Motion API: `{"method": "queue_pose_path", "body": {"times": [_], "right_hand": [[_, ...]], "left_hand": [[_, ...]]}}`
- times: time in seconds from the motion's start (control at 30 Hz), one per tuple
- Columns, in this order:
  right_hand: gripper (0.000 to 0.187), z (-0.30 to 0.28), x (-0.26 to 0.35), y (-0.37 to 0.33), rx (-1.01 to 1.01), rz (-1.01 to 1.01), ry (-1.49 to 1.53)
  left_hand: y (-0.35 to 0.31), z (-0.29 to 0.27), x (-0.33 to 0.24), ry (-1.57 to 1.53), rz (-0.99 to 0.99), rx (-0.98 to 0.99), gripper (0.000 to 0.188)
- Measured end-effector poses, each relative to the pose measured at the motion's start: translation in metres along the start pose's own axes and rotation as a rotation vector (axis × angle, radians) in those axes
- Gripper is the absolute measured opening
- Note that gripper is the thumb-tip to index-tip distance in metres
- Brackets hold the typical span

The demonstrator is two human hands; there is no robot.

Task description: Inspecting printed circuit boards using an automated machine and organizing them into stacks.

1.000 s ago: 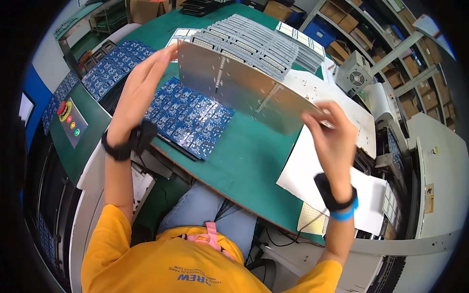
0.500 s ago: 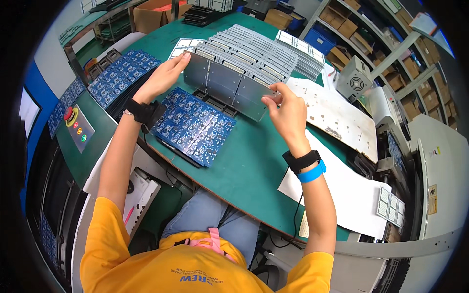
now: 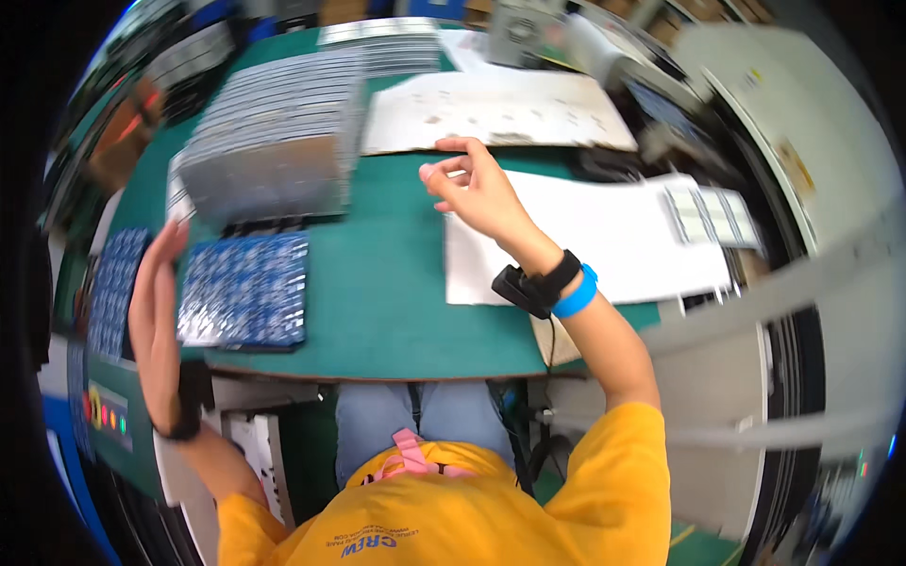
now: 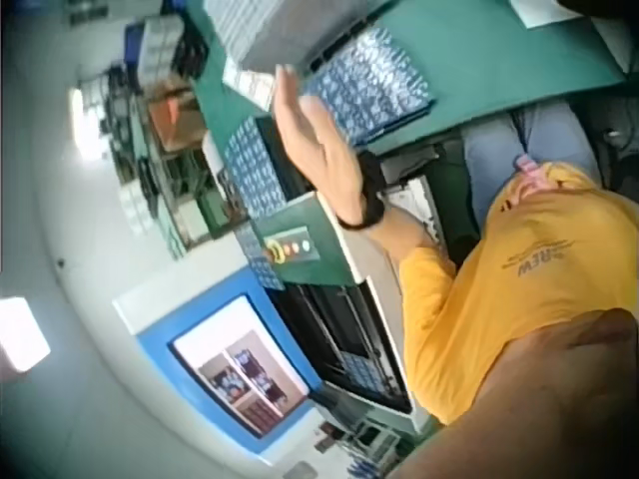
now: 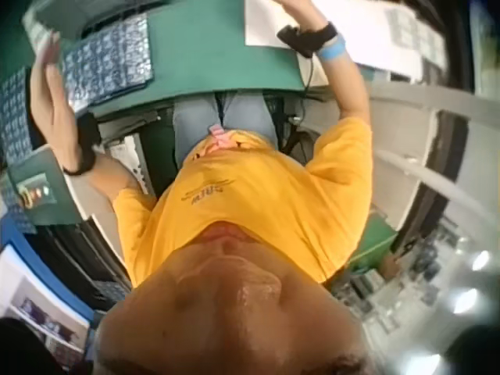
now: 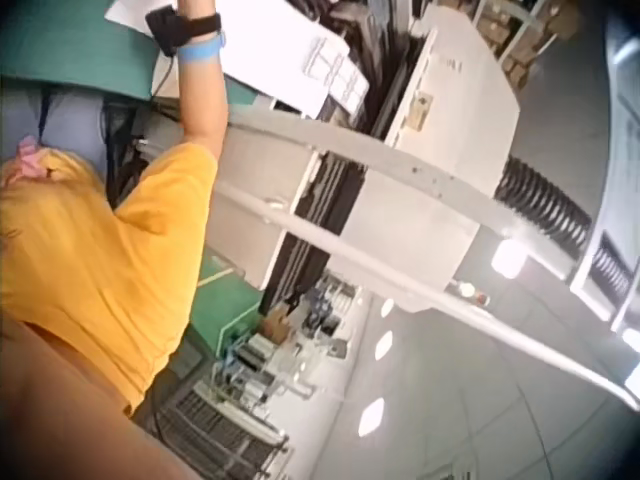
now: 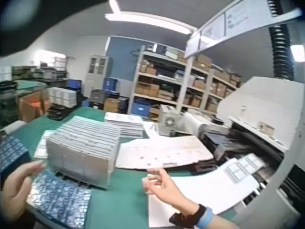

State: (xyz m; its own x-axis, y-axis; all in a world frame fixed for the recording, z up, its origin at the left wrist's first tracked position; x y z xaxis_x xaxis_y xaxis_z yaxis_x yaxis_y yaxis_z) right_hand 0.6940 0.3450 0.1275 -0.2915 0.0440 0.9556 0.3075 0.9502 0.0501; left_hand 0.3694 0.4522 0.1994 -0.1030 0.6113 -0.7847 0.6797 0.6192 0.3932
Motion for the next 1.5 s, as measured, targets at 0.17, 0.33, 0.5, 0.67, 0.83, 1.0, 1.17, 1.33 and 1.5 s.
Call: {"method": "queue_pose_path", "body": {"times": [0.17,0.33,0.5,0.67,0.83,1.0,1.17,1.33,1.5], "right_hand": [[0.038,-0.163,-0.129,-0.082,-0.806,0.008,1.003],[0.031,-0.26,-0.148,-0.163,-1.262,-0.364,1.09],[0.027,-0.282,-0.122,-0.194,-1.459,-0.51,0.858],[0.027,-0.194,-0.057,-0.194,-1.321,-0.373,0.374],[0.014,-0.113,-0.019,-0.216,-1.057,-0.178,-0.005],[0.02,-0.099,-0.046,-0.192,-0.635,0.013,0.133],[0.032,-0.061,-0.051,-0.154,-0.312,0.239,-0.007],[0.036,-0.045,-0.035,-0.162,-0.313,0.248,-0.296],[0.032,-0.02,-0.016,-0.179,-0.344,0.17,-0.934]], "left_hand": [[-0.048,0.044,-0.011,0.066,0.062,0.133,0.039],[-0.063,0.089,-0.022,0.004,0.068,0.309,0.037],[-0.069,0.116,-0.025,-0.024,0.114,0.426,0.035],[-0.08,0.113,-0.011,-0.012,0.039,0.394,0.032],[-0.088,0.116,0.001,-0.076,-0.014,0.358,0.026],[-0.088,0.13,0.001,-0.099,0.068,0.329,0.021],[-0.091,0.141,0.013,0.014,0.041,0.292,0.024],[-0.101,0.152,0.028,0.299,0.07,0.271,0.033],[-0.095,0.158,0.032,0.44,0.042,0.209,0.041]]}}
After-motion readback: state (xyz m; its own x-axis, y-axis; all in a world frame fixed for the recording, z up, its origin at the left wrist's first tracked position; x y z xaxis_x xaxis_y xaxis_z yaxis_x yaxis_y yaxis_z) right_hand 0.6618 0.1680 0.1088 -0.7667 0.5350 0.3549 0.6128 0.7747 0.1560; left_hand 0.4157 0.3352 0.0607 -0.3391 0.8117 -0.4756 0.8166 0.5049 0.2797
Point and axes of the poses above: each hand's wrist, its own y-axis towards the middle knuckle, its own z-axis out of the palm, x = y × z, the point moved 8 cm from there along y, towards the middle knuckle, and after that the axes turned 12 degrees about x, right-handed, at the moved point
